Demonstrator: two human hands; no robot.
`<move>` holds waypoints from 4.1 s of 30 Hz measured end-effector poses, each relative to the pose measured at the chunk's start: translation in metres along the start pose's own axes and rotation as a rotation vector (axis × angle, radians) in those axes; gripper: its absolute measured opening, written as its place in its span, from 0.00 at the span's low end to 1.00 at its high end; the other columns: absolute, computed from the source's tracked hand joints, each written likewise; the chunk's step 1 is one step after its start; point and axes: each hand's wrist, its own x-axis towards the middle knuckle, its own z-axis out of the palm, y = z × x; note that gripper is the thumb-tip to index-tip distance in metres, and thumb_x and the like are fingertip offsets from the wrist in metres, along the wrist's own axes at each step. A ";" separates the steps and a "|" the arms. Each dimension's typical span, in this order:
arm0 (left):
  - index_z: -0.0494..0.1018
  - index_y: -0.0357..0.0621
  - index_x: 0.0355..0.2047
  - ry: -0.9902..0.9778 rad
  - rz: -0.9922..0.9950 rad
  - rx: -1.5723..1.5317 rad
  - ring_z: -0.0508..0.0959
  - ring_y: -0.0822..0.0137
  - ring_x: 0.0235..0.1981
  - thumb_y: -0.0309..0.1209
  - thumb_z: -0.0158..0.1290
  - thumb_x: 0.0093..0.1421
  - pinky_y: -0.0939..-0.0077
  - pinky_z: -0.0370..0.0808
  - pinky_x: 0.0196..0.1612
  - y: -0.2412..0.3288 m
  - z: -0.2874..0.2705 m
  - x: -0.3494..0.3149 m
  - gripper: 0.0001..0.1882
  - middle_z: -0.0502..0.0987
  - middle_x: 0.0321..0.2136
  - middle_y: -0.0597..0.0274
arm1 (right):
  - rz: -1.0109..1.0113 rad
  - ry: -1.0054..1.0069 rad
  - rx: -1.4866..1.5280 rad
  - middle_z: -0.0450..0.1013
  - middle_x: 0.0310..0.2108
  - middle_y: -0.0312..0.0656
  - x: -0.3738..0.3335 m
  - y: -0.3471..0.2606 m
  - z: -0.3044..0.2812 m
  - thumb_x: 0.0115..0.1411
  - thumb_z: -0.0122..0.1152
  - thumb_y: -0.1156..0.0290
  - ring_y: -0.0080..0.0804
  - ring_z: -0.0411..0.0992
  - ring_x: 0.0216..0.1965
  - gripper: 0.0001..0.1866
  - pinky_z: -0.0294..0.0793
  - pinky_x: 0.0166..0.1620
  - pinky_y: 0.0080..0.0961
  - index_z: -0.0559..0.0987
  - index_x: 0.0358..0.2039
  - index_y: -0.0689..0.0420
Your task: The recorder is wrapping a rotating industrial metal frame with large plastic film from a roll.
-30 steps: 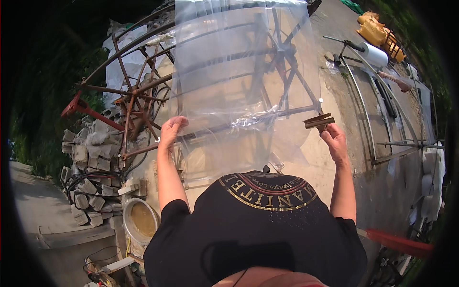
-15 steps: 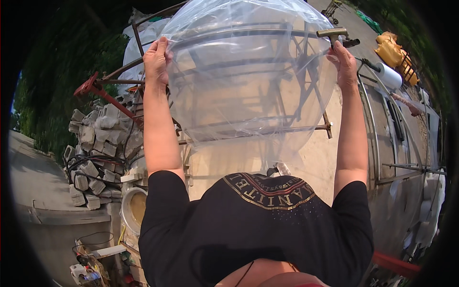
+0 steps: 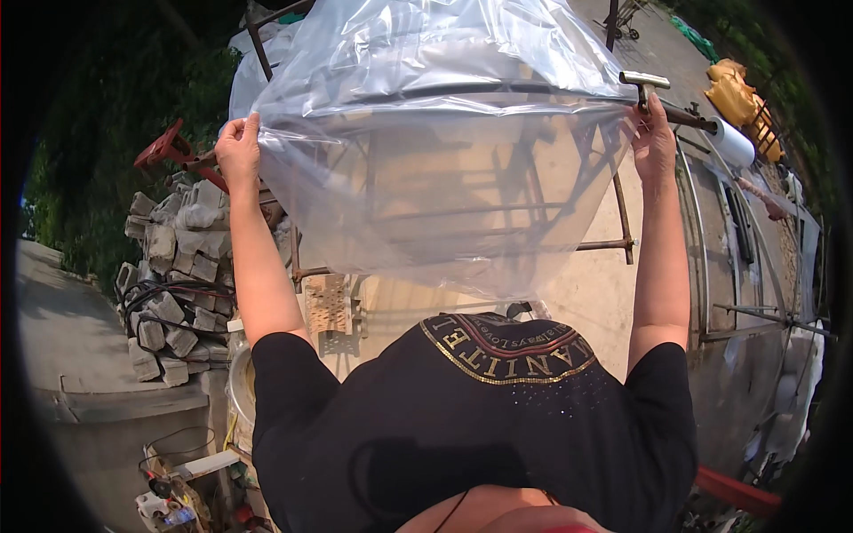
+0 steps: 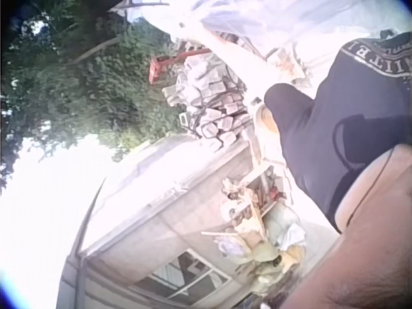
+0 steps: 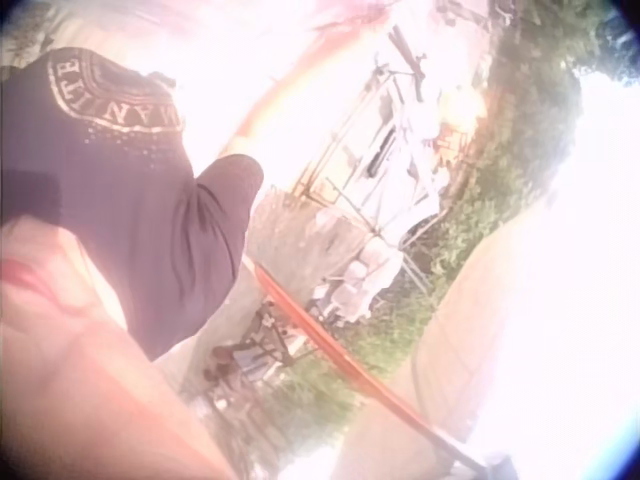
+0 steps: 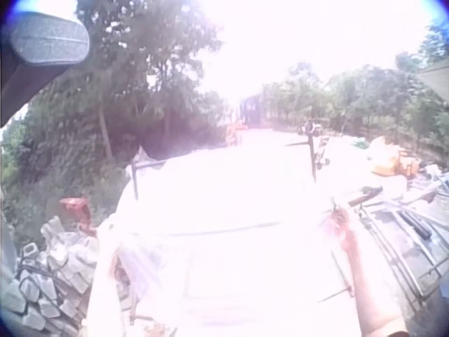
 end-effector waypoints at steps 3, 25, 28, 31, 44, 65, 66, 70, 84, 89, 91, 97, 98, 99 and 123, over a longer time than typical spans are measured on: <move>0.75 0.47 0.29 0.084 0.068 0.511 0.75 0.65 0.26 0.47 0.55 0.50 0.74 0.69 0.30 0.025 -0.001 0.028 0.17 0.77 0.23 0.62 | 0.011 -0.038 0.098 0.71 0.24 0.33 0.024 -0.004 0.006 0.50 0.63 0.56 0.26 0.71 0.32 0.15 0.71 0.39 0.31 0.76 0.32 0.53; 0.45 0.50 0.61 0.116 0.056 0.333 0.51 0.54 0.60 0.51 0.60 0.45 0.60 0.53 0.59 -0.003 -0.011 -0.073 0.49 0.45 0.60 0.49 | 0.191 -0.592 -0.533 0.68 0.45 0.40 -0.086 0.019 -0.042 0.49 0.59 0.50 0.26 0.64 0.49 0.30 0.58 0.53 0.26 0.73 0.43 0.62; 0.39 0.43 0.61 0.081 -0.145 -0.399 0.65 0.60 0.51 0.38 0.63 0.46 0.67 0.61 0.54 -0.029 0.005 -0.057 0.52 0.58 0.54 0.52 | 0.231 -0.620 -0.429 0.70 0.41 0.37 -0.080 0.038 -0.041 0.47 0.60 0.50 0.24 0.66 0.44 0.33 0.60 0.52 0.25 0.71 0.46 0.63; 0.57 0.39 0.53 -0.114 -0.370 -0.683 0.72 0.68 0.41 0.31 0.62 0.47 0.73 0.67 0.47 -0.059 -0.016 -0.052 0.35 0.70 0.42 0.58 | 0.218 -0.570 -0.404 0.69 0.30 0.29 -0.093 0.038 -0.032 0.46 0.61 0.51 0.17 0.63 0.33 0.22 0.59 0.41 0.16 0.75 0.34 0.55; 0.69 0.42 0.41 -0.593 -0.535 -0.494 0.72 0.74 0.36 0.31 0.58 0.52 0.81 0.67 0.43 -0.051 -0.069 -0.114 0.17 0.74 0.34 0.67 | -0.102 -0.499 -0.404 0.54 0.59 0.48 -0.081 0.010 -0.062 0.49 0.60 0.51 0.41 0.59 0.57 0.33 0.53 0.60 0.37 0.68 0.50 0.60; 0.74 0.39 0.36 -0.505 -0.533 -0.874 0.78 0.68 0.33 0.28 0.50 0.57 0.75 0.74 0.39 -0.034 -0.055 -0.120 0.07 0.77 0.31 0.59 | -0.157 -0.542 -0.333 0.69 0.43 0.38 0.011 -0.020 -0.039 0.53 0.57 0.60 0.25 0.65 0.46 0.23 0.56 0.54 0.21 0.72 0.44 0.63; 0.73 0.39 0.36 -0.503 -0.526 -0.890 0.78 0.68 0.33 0.28 0.50 0.58 0.75 0.75 0.39 -0.025 -0.054 -0.106 0.08 0.77 0.31 0.59 | -0.150 -0.538 -0.254 0.70 0.43 0.38 0.021 -0.022 -0.035 0.54 0.57 0.60 0.25 0.66 0.46 0.22 0.57 0.54 0.20 0.72 0.44 0.63; 0.71 0.37 0.41 -0.470 -0.437 -0.856 0.77 0.70 0.33 0.30 0.49 0.59 0.79 0.74 0.38 0.016 -0.036 -0.058 0.12 0.77 0.33 0.56 | -0.021 -0.768 0.013 0.73 0.41 0.38 0.077 -0.038 -0.025 0.59 0.50 0.62 0.26 0.68 0.46 0.17 0.60 0.54 0.27 0.73 0.43 0.61; 0.75 0.46 0.33 -0.419 -0.887 -0.337 0.74 0.79 0.23 0.36 0.57 0.52 0.87 0.72 0.27 -0.037 -0.068 -0.154 0.11 0.76 0.23 0.70 | 0.393 -0.315 -0.380 0.72 0.29 0.35 -0.068 0.004 -0.079 0.53 0.60 0.61 0.18 0.70 0.27 0.16 0.72 0.30 0.15 0.74 0.36 0.60; 0.76 0.50 0.33 -0.290 -0.896 -0.063 0.69 0.81 0.30 0.40 0.60 0.49 0.82 0.64 0.30 -0.047 -0.067 -0.178 0.13 0.74 0.26 0.78 | 0.358 -0.237 -0.422 0.73 0.34 0.36 -0.099 0.028 -0.109 0.53 0.61 0.62 0.22 0.71 0.33 0.16 0.73 0.38 0.22 0.73 0.37 0.58; 0.76 0.51 0.35 -0.155 -0.905 -0.017 0.69 0.78 0.35 0.41 0.60 0.50 0.74 0.64 0.37 -0.046 -0.057 -0.194 0.14 0.74 0.30 0.75 | 0.375 -0.172 -0.414 0.73 0.34 0.34 -0.110 0.038 -0.116 0.52 0.61 0.61 0.20 0.70 0.36 0.14 0.67 0.41 0.21 0.74 0.36 0.54; 0.69 0.44 0.38 0.078 -0.986 -0.562 0.71 0.70 0.40 0.34 0.60 0.50 0.65 0.67 0.47 -0.098 -0.042 -0.227 0.17 0.75 0.34 0.68 | 0.364 -0.039 -0.536 0.72 0.30 0.27 -0.120 0.050 -0.106 0.49 0.64 0.60 0.14 0.67 0.34 0.15 0.60 0.36 0.15 0.75 0.35 0.53; 0.69 0.42 0.38 0.068 -0.952 -0.682 0.73 0.69 0.38 0.31 0.59 0.51 0.67 0.67 0.47 -0.107 -0.043 -0.228 0.16 0.75 0.33 0.65 | 0.362 -0.038 -0.536 0.72 0.30 0.27 -0.118 0.050 -0.109 0.49 0.64 0.60 0.14 0.67 0.34 0.15 0.60 0.36 0.15 0.75 0.35 0.53; 0.69 0.40 0.36 0.097 -0.944 -0.701 0.75 0.69 0.35 0.27 0.59 0.50 0.73 0.70 0.45 -0.110 -0.042 -0.232 0.13 0.75 0.32 0.62 | 0.339 -0.093 -0.608 0.71 0.30 0.27 -0.117 0.050 -0.115 0.49 0.64 0.61 0.14 0.67 0.34 0.15 0.60 0.37 0.14 0.75 0.36 0.54; 0.66 0.45 0.26 0.096 -0.609 -0.845 0.76 0.71 0.32 0.22 0.54 0.53 0.78 0.77 0.40 -0.112 -0.053 -0.250 0.07 0.75 0.28 0.63 | 0.128 -0.402 -0.922 0.65 0.39 0.31 -0.126 0.028 -0.129 0.40 0.70 0.66 0.16 0.58 0.30 0.23 0.59 0.34 0.13 0.75 0.38 0.59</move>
